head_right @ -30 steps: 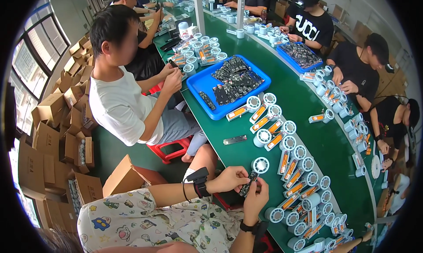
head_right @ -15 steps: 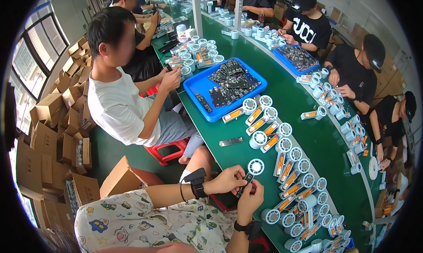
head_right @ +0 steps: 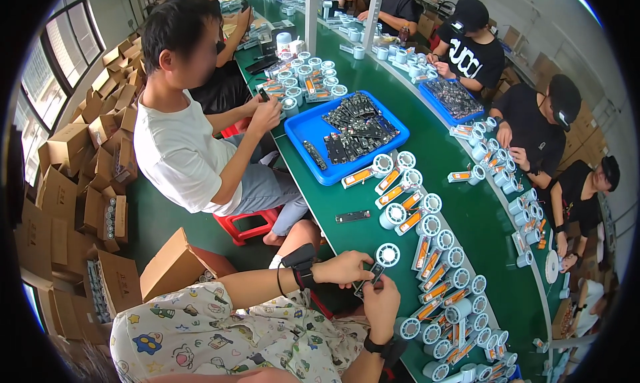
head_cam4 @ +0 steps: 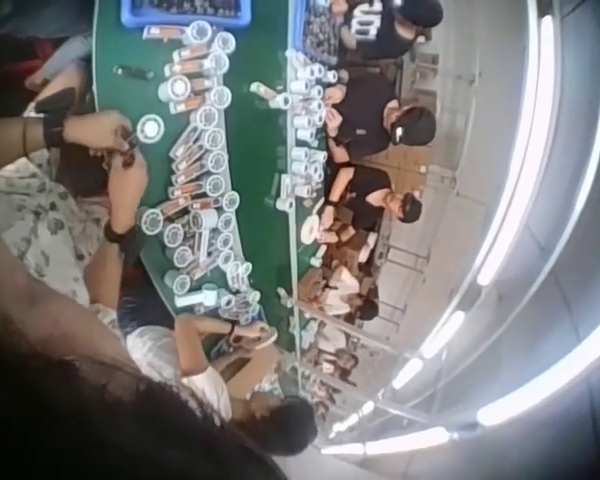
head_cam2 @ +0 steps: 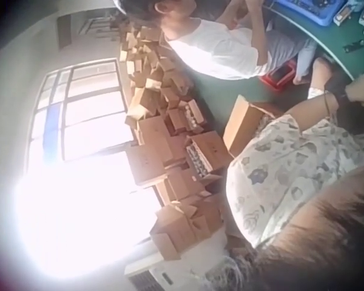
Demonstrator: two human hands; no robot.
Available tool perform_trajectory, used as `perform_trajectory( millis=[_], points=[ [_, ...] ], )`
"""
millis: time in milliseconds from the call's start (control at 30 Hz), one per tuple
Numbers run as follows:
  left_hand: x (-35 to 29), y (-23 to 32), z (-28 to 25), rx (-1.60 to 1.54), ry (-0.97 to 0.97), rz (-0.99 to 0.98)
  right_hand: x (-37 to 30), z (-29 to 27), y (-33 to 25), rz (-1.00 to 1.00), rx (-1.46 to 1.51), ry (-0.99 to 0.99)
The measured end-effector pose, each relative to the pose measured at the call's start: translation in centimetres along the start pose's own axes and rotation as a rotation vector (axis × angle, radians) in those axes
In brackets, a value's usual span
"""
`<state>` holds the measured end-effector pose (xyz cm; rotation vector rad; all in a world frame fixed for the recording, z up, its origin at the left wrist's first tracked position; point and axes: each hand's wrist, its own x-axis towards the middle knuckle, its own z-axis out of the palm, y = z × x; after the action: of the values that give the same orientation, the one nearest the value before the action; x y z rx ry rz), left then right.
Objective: The person assembles a handheld fan by picking up a circuit board, connecting the battery wires to it, and fitting the board into the fan housing. After pressing the components into place, the person sets the fan back onto the table.
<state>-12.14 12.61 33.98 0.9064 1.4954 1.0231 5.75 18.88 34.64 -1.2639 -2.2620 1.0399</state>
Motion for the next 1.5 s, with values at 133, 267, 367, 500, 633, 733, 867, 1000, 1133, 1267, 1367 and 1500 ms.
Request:
perform_trajectory(
  millis=[133,267,367,500,633,733,867,1000,1133,1267,1367,1500],
  points=[
    [0.3,-0.4,0.0,0.029,-0.039,-0.016,0.4,-0.3,-3.3,0.071,-0.279,-0.116],
    [1.1,-3.0,0.6,0.054,0.025,0.216,0.7,-1.2,-4.1,0.073,-0.410,-0.126],
    [1.3,-1.5,-0.1,0.106,0.104,0.355,1.6,-5.6,-6.4,0.072,-0.389,-0.117],
    [1.7,-1.1,-0.2,0.340,0.303,0.508,9.1,-11.8,-4.7,-0.031,-0.252,0.153],
    [3.4,-2.7,0.1,0.732,0.520,0.724,24.7,-16.7,0.7,0.190,-0.291,0.171],
    [3.4,-2.8,0.9,0.825,0.556,0.680,31.7,-17.6,6.4,0.353,-0.331,0.084],
    [4.0,-1.9,1.2,0.772,0.552,0.774,39.6,-19.7,26.8,0.085,-0.743,0.225],
    [2.9,-2.5,1.8,0.811,0.584,0.722,36.8,-17.2,22.7,0.297,-0.593,-0.063],
    [3.1,-2.7,1.4,0.775,0.615,0.736,26.8,-17.2,11.3,0.152,-0.569,0.187],
    [3.2,-2.9,1.8,0.723,0.587,0.727,11.9,-14.8,4.6,-0.035,-0.392,0.399],
    [3.7,-2.9,1.1,0.706,0.609,0.782,4.3,-9.6,3.2,0.013,-0.657,0.539],
    [2.9,-1.7,0.6,0.691,0.572,0.838,-1.2,-5.3,0.4,-0.014,-0.812,0.520]
  ],
)
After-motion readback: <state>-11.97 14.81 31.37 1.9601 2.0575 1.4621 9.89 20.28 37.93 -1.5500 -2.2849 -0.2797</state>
